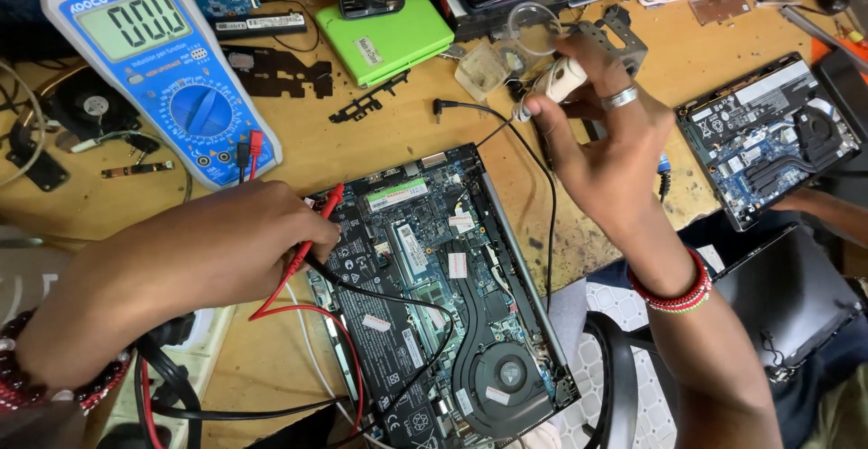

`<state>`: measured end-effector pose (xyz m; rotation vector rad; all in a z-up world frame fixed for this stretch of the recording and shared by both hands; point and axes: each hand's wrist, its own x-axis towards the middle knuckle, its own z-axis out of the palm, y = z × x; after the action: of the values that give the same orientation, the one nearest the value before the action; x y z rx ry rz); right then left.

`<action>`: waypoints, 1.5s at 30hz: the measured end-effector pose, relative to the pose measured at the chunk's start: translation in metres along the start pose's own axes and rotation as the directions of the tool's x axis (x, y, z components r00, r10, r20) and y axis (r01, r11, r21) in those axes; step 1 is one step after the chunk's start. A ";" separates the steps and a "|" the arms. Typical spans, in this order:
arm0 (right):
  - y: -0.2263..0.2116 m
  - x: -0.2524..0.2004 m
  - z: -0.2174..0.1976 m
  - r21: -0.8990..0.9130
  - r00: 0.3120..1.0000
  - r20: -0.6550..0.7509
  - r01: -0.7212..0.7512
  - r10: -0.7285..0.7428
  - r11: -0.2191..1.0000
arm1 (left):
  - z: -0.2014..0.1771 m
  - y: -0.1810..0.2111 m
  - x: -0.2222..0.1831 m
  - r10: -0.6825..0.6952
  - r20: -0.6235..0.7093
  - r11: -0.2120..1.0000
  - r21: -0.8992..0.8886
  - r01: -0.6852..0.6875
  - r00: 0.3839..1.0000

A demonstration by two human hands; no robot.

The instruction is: Using a digital multimeter to test circuit points on a laptop motherboard for diagnostic purposes.

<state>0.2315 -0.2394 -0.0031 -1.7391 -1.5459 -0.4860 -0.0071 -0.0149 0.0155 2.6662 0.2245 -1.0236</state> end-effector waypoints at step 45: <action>0.026 -0.044 0.077 0.537 0.866 0.118 -0.468 0.487 0.702 | -0.002 0.006 -0.003 -0.054 0.026 0.998 -0.013 0.054 0.998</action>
<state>0.2329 -0.2125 -0.0911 -1.5596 -0.9959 0.1940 -0.0061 -0.0203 0.0200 2.6461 0.2991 -1.0684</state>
